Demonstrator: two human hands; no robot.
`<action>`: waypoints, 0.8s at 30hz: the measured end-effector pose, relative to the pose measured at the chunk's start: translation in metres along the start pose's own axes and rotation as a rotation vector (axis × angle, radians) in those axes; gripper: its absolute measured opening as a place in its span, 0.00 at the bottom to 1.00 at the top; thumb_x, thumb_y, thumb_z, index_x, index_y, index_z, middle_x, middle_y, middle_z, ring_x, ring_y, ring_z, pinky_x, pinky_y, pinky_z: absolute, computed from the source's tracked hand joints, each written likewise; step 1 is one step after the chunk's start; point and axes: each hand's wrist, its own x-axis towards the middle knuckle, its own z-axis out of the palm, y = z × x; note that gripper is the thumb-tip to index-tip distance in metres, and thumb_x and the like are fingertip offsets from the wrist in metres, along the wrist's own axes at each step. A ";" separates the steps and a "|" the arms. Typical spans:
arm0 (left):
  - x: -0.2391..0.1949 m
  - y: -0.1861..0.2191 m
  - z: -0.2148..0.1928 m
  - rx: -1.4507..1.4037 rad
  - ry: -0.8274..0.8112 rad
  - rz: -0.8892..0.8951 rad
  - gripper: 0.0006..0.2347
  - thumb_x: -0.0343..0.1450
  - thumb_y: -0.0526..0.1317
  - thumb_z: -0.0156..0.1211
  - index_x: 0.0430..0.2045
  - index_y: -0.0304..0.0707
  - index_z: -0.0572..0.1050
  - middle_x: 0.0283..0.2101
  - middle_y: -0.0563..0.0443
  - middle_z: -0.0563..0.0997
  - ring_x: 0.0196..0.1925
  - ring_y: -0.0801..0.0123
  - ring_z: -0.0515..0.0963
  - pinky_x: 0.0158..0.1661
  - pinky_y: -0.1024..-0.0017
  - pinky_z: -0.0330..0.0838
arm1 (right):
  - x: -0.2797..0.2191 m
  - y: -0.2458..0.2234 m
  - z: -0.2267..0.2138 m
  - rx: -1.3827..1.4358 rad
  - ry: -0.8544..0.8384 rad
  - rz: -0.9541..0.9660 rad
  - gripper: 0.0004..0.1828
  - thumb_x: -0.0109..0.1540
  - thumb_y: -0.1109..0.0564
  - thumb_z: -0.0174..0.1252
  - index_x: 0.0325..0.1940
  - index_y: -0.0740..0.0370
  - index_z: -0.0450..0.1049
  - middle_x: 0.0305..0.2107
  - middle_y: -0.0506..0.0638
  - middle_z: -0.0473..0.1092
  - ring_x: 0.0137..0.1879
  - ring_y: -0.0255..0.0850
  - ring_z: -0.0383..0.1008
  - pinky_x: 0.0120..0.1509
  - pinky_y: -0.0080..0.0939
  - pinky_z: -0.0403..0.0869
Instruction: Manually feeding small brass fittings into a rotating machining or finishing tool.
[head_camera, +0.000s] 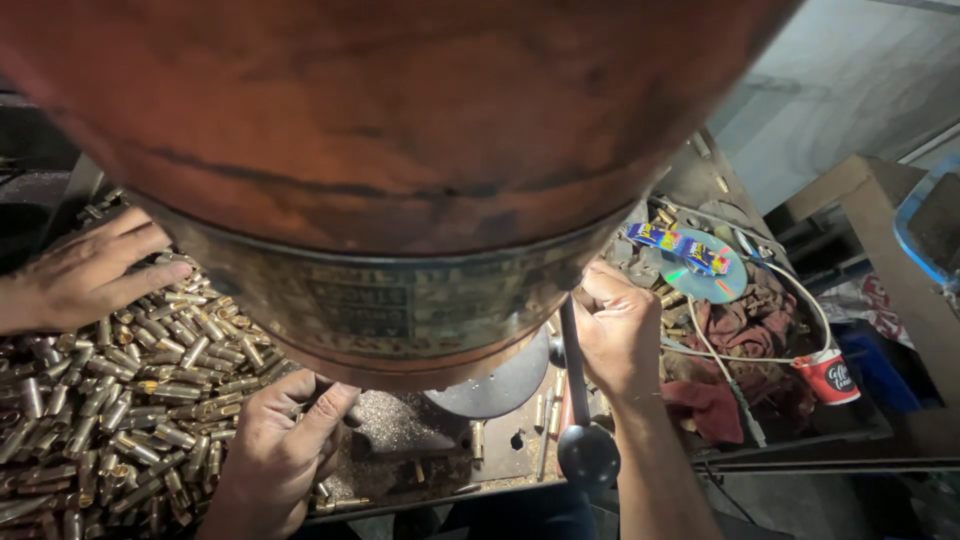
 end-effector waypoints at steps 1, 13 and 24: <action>0.000 -0.002 -0.001 -0.004 -0.007 0.004 0.07 0.71 0.34 0.60 0.23 0.32 0.76 0.13 0.57 0.68 0.10 0.79 0.60 0.13 0.76 0.51 | 0.000 0.001 0.000 0.029 -0.006 0.031 0.07 0.60 0.63 0.64 0.31 0.68 0.73 0.19 0.43 0.62 0.26 0.24 0.59 0.28 0.32 0.59; 0.007 -0.014 -0.008 -0.065 -0.031 0.007 0.04 0.72 0.32 0.60 0.26 0.32 0.76 0.14 0.59 0.67 0.11 0.80 0.60 0.13 0.76 0.50 | 0.000 0.005 0.002 0.192 -0.048 0.185 0.08 0.62 0.67 0.57 0.27 0.65 0.73 0.14 0.38 0.66 0.22 0.21 0.62 0.23 0.29 0.60; 0.003 -0.003 0.000 -0.084 -0.037 -0.011 0.02 0.71 0.32 0.60 0.31 0.32 0.78 0.15 0.58 0.69 0.12 0.80 0.61 0.14 0.77 0.51 | 0.001 0.009 0.001 0.431 -0.114 0.115 0.04 0.64 0.68 0.56 0.35 0.65 0.72 0.22 0.39 0.70 0.27 0.21 0.66 0.28 0.26 0.63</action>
